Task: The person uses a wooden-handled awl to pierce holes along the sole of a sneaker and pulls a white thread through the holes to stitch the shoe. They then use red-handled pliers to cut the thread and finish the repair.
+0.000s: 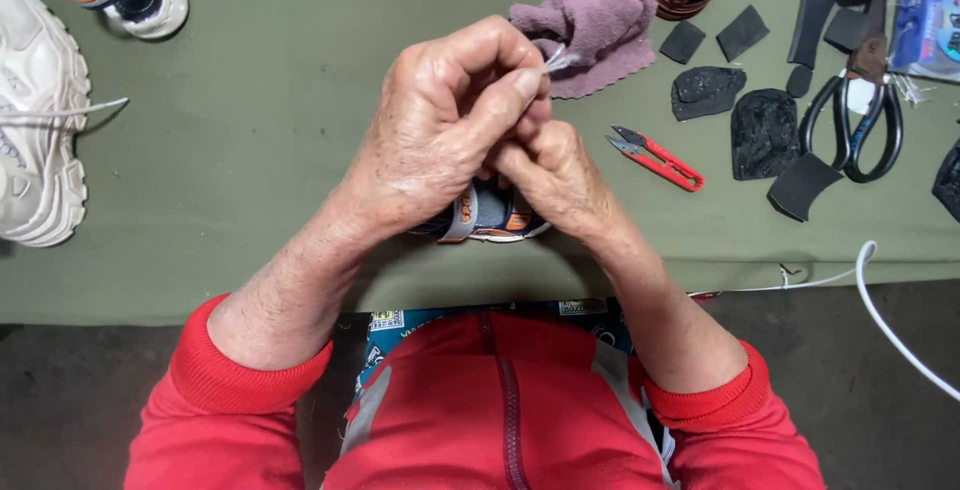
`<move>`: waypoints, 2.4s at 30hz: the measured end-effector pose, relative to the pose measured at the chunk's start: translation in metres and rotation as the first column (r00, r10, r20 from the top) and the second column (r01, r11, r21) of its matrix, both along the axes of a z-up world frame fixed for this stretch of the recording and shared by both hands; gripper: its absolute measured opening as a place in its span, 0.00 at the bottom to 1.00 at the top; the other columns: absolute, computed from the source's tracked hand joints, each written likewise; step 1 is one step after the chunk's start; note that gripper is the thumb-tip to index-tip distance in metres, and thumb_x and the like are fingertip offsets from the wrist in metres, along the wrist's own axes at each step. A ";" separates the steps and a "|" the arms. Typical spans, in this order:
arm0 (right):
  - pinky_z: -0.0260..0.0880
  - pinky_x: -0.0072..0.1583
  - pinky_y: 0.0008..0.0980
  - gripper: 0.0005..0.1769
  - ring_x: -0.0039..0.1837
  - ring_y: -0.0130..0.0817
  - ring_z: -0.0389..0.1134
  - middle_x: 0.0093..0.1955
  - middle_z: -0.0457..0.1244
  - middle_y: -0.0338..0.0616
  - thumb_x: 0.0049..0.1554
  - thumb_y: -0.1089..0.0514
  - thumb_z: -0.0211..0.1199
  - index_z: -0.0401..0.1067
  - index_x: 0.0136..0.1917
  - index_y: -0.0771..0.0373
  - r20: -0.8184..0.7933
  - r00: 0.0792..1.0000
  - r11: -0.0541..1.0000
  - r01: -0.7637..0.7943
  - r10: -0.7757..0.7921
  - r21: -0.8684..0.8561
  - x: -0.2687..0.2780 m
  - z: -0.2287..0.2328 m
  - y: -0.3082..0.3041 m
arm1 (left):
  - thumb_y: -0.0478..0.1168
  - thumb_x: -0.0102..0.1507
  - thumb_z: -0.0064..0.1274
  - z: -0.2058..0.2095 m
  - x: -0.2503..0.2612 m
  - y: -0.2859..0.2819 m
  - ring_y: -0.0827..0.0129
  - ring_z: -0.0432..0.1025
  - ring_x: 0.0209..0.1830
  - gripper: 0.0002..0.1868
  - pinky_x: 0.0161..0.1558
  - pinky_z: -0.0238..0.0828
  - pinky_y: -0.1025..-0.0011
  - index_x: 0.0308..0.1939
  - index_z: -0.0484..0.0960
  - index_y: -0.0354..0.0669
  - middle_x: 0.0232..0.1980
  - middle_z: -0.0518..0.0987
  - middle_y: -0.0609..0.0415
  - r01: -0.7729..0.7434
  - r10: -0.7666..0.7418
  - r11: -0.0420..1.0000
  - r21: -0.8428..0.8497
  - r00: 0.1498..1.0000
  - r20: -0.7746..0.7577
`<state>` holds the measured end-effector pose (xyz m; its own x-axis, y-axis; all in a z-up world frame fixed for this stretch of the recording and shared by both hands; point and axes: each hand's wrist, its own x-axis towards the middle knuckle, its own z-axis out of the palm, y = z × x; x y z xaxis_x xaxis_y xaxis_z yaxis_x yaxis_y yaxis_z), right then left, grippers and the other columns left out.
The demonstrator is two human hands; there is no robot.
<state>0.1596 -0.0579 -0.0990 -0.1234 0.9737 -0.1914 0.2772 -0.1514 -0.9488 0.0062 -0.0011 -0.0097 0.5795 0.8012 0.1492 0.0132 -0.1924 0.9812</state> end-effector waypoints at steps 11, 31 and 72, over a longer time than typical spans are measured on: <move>0.72 0.58 0.27 0.14 0.53 0.33 0.70 0.49 0.67 0.45 0.66 0.51 0.55 0.71 0.44 0.61 -0.552 0.819 0.981 0.195 -0.159 0.006 -0.006 -0.012 0.010 | 0.50 0.68 0.47 -0.054 -0.064 -0.004 0.55 0.75 0.57 0.24 0.55 0.70 0.58 0.63 0.71 0.37 0.58 0.78 0.43 -0.030 0.142 0.972 0.234 0.868 -0.477; 0.69 0.40 0.26 0.14 0.31 0.33 0.65 0.25 0.57 0.46 0.69 0.60 0.48 0.72 0.53 0.71 -0.466 0.873 0.984 0.175 -0.145 0.021 0.006 -0.045 -0.018 | 0.28 0.64 0.41 -0.068 -0.081 -0.009 0.51 0.68 0.60 0.18 0.58 0.64 0.55 0.30 0.80 0.58 0.52 0.78 0.56 0.344 0.001 0.880 0.327 0.689 -0.725; 0.66 0.49 0.57 0.16 0.42 0.62 0.70 0.43 0.68 0.62 0.70 0.56 0.51 0.60 0.67 0.65 0.451 0.837 0.946 0.320 -0.308 0.053 0.057 -0.005 -0.114 | 0.39 0.71 0.50 -0.090 -0.043 -0.021 0.55 0.74 0.37 0.07 0.47 0.66 0.62 0.37 0.73 0.49 0.29 0.77 0.51 0.103 0.149 0.890 0.445 0.855 -0.497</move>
